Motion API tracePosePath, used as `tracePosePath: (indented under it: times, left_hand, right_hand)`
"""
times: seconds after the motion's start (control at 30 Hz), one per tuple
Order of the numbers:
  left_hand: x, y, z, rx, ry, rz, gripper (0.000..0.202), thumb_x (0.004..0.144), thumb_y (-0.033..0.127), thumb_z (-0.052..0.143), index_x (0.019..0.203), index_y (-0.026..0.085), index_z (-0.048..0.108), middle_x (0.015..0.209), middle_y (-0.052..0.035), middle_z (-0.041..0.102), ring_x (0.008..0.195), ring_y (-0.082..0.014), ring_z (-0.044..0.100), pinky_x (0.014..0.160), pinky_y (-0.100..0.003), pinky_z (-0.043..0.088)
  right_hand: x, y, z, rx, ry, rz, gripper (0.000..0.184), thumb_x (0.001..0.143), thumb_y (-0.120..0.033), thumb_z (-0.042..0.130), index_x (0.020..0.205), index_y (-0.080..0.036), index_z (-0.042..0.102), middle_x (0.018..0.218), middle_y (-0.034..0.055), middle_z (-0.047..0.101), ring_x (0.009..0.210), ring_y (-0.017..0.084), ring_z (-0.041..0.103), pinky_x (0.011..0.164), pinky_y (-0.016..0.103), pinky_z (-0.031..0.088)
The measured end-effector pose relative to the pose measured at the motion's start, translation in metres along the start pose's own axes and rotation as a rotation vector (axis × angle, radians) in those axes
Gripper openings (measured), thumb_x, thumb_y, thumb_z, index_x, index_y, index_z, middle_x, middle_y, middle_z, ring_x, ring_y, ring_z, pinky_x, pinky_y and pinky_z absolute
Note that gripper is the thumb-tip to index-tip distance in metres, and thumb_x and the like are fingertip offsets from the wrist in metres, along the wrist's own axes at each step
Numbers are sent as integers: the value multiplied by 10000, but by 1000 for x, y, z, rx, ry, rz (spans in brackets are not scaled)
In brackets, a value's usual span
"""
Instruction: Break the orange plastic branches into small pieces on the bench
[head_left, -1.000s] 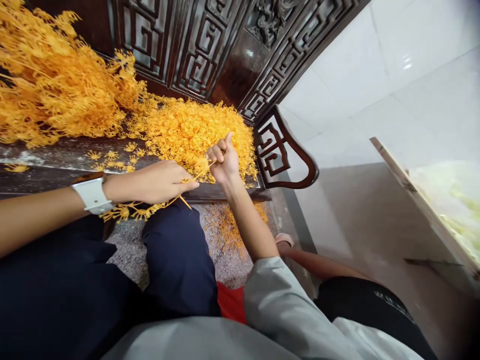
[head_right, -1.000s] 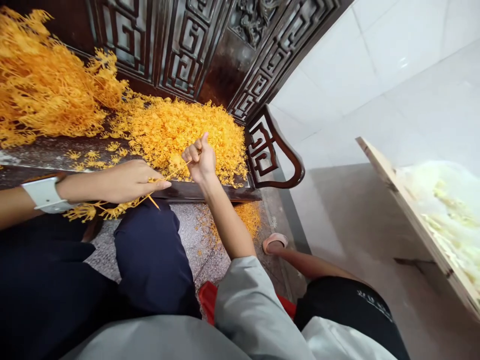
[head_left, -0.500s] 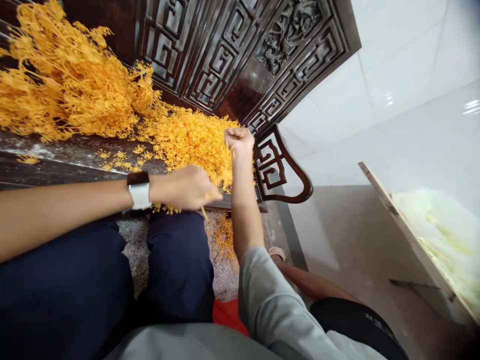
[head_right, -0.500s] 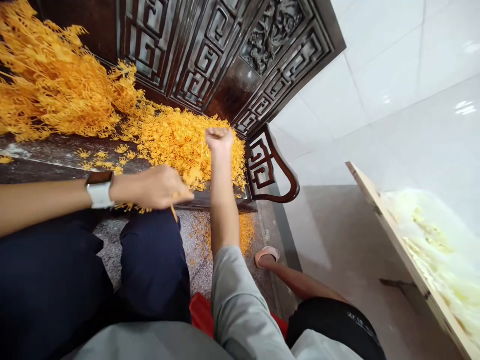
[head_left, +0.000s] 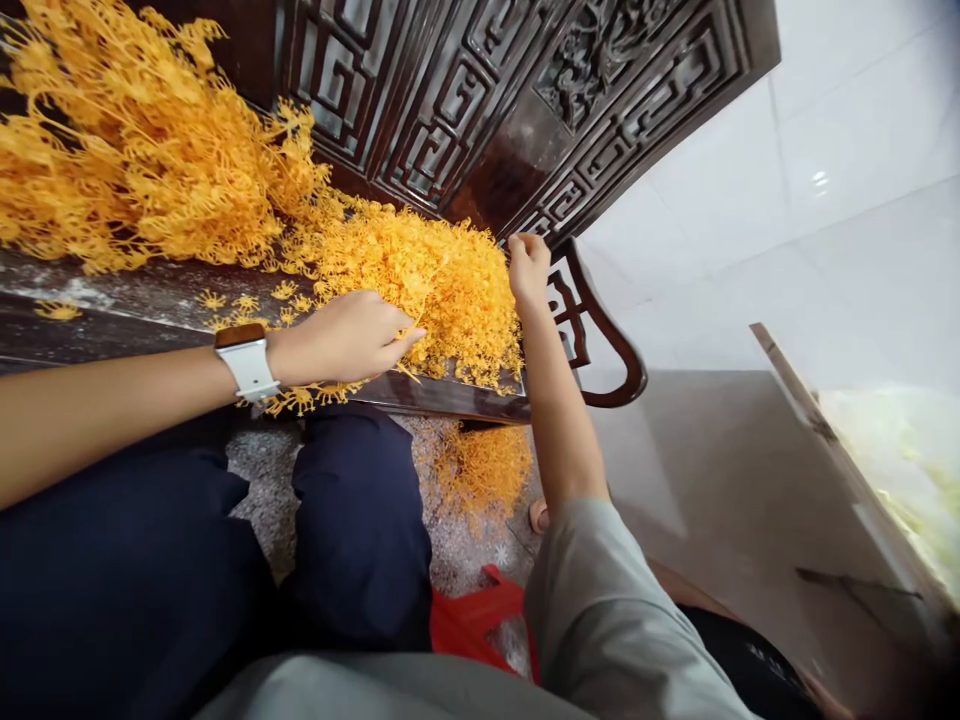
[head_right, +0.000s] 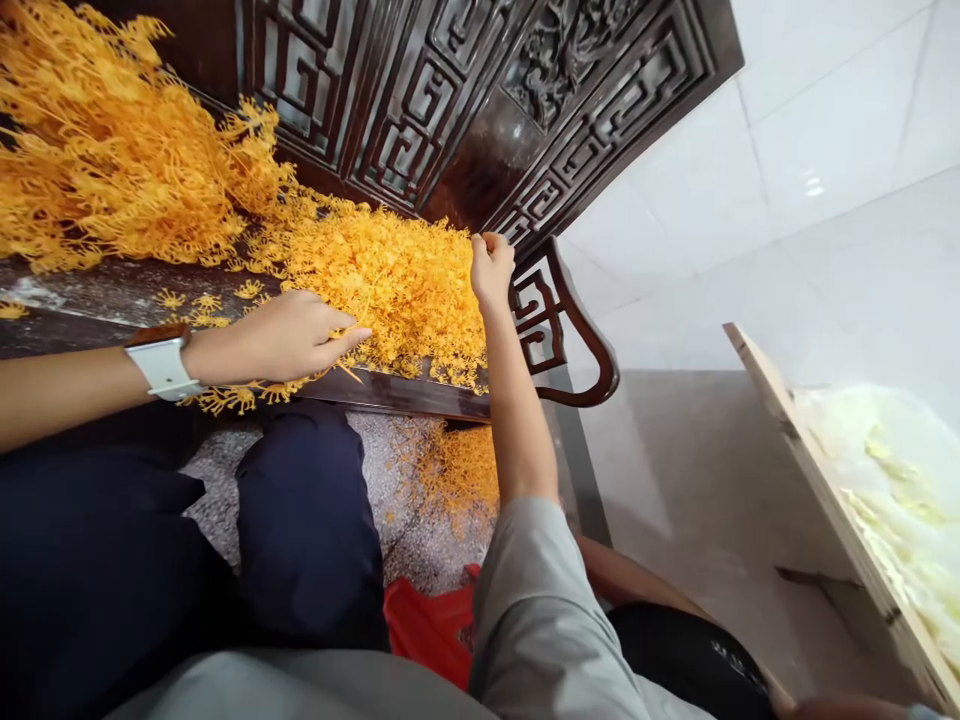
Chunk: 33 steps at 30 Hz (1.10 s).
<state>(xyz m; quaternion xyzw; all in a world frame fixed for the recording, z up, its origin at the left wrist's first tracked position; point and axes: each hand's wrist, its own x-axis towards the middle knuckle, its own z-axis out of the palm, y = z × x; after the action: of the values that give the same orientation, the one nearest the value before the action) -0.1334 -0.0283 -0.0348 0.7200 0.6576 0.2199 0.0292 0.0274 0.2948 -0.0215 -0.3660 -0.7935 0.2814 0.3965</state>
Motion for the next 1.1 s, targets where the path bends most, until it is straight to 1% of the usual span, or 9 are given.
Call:
tracePosePath:
  times: [0.1, 0.2, 0.3, 0.4, 0.5, 0.63, 0.77, 0.93, 1.1]
  left_hand:
    - [3, -1, 3, 122, -68, -17, 506, 1098, 358, 450, 809, 131, 798, 713, -151, 729, 621, -255, 662, 597, -357, 333]
    - [7, 4, 2, 264, -153, 67, 367, 1042, 273, 517, 908, 131, 828, 758, -164, 754, 708, -297, 723, 634, -356, 385]
    - [11, 18, -3, 317, -205, 137, 262, 989, 202, 585, 1003, 120, 834, 823, -180, 782, 795, -325, 759, 675, -362, 416]
    - [15, 35, -9, 336, -264, 171, 246, 972, 172, 595, 991, 106, 831, 842, -195, 791, 824, -337, 770, 671, -369, 416]
    - [22, 45, -11, 366, -204, 205, 268, 967, 142, 562, 971, 92, 826, 851, -204, 796, 841, -336, 773, 705, -388, 431]
    - [34, 46, -10, 369, -120, 228, 287, 942, 80, 537, 931, 92, 824, 818, -185, 792, 821, -304, 766, 771, -397, 439]
    - [37, 54, -5, 368, -107, 232, 276, 920, 89, 552, 918, 99, 828, 810, -177, 791, 810, -299, 761, 763, -398, 439]
    - [30, 86, 4, 283, -111, 333, 236, 951, 162, 597, 940, 122, 829, 799, -155, 796, 774, -269, 750, 744, -384, 454]
    - [38, 86, 5, -47, -8, 149, 482, 1108, 343, 463, 739, 157, 712, 637, -80, 666, 559, -189, 560, 594, -346, 320]
  right_hand:
    - [-53, -50, -1, 103, -19, -167, 303, 1036, -517, 572, 1106, -259, 714, 1144, 66, 682, 1166, 224, 629, 986, 383, 521]
    - [-111, -100, -4, 126, -339, -176, 217, 948, -492, 764, 1036, -294, 762, 1205, 65, 688, 1359, 314, 545, 1074, 469, 491]
    - [-139, -112, -4, 118, -589, -160, 259, 861, -512, 874, 854, -276, 768, 1058, 67, 714, 1311, 340, 525, 1184, 531, 390]
    - [-142, -92, 3, 213, -491, -51, 446, 925, -638, 768, 700, -257, 709, 846, 56, 668, 1031, 267, 588, 1102, 474, 434]
    - [-140, -73, 15, 504, -295, 182, 556, 946, -720, 685, 667, -245, 614, 776, 42, 618, 875, 211, 606, 892, 390, 502]
    - [-135, -63, 34, 756, -196, 409, 554, 936, -728, 678, 722, -241, 524, 833, 40, 649, 904, 203, 655, 761, 340, 515]
    - [-99, -28, 36, 841, -38, 417, 531, 958, -719, 626, 762, -243, 495, 843, 38, 664, 985, 214, 689, 809, 363, 551]
    - [-24, 41, 3, 715, 277, 370, 442, 961, -686, 541, 899, -249, 519, 927, 39, 657, 905, 197, 685, 753, 347, 532]
    - [-26, 45, -5, 423, 128, 372, 473, 783, -473, 845, 1107, -233, 598, 972, 39, 667, 873, 190, 642, 743, 332, 522]
